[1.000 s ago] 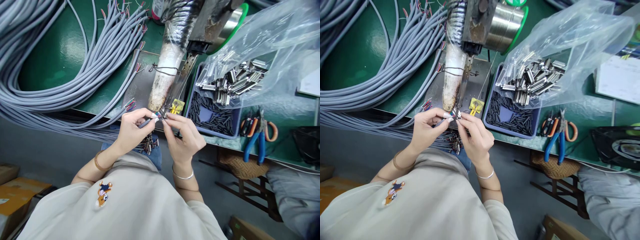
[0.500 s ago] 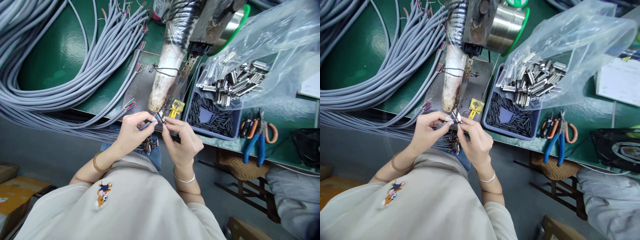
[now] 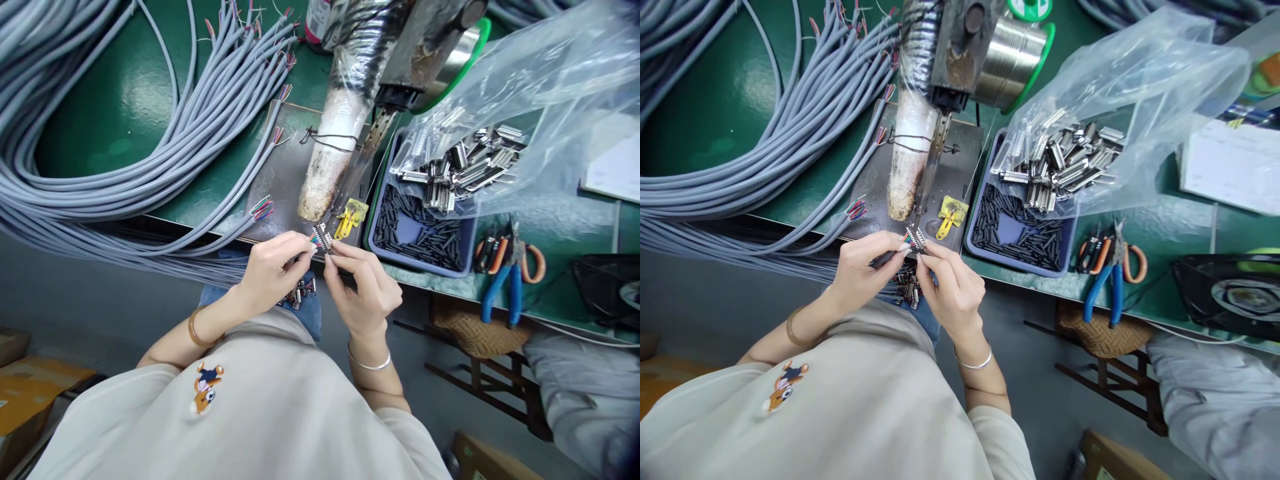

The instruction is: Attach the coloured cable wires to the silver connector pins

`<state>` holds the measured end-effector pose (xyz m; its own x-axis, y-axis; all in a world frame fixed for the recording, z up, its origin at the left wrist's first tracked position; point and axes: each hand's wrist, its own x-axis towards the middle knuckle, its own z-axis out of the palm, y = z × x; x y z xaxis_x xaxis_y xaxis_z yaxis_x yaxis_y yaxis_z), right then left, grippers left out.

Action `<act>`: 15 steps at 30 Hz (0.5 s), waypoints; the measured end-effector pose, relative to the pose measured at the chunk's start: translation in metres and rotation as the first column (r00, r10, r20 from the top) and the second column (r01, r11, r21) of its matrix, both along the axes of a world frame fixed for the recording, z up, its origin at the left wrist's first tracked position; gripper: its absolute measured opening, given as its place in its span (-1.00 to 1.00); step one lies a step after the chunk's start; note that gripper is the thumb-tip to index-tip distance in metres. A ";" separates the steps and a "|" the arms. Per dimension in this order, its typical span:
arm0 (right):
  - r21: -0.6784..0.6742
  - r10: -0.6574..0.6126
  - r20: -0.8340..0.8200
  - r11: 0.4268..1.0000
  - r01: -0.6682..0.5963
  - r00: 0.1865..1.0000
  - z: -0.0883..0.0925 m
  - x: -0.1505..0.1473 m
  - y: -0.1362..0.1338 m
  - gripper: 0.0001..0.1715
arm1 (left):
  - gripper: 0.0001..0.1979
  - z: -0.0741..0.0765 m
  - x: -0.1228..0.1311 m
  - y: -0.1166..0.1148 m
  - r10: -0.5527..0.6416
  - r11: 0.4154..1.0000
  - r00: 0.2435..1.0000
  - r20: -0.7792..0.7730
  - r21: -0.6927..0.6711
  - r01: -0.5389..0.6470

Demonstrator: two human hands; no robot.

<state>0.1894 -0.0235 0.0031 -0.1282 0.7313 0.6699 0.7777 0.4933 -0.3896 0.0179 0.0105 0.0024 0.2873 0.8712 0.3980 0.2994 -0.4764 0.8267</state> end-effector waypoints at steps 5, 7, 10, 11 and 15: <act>-0.022 -0.018 -0.044 1.000 0.017 0.999 -0.002 0.003 -0.006 -0.84 | -0.91 -0.001 -0.001 -0.006 0.005 0.975 0.993 0.117 -0.221 0.022; -0.049 -0.079 -0.140 0.996 0.073 0.987 -0.007 0.008 -0.007 -0.88 | -0.90 -0.002 -0.002 -0.010 -0.036 0.902 0.984 0.172 -0.419 0.107; -0.042 -0.174 -0.309 0.985 0.170 0.935 -0.013 0.018 -0.008 -0.96 | -0.86 -0.006 -0.004 -0.020 -0.157 0.749 0.963 0.220 -0.609 0.261; 0.025 -0.166 -0.341 0.982 0.186 0.925 -0.013 0.022 -0.009 -0.96 | -0.86 -0.008 -0.005 -0.023 -0.201 0.721 0.955 0.218 -0.627 0.295; 0.324 -0.006 -0.362 0.937 0.132 0.932 -0.003 0.041 -0.031 -0.74 | -0.91 -0.016 -0.004 -0.034 -0.319 0.716 0.930 0.181 -0.597 0.362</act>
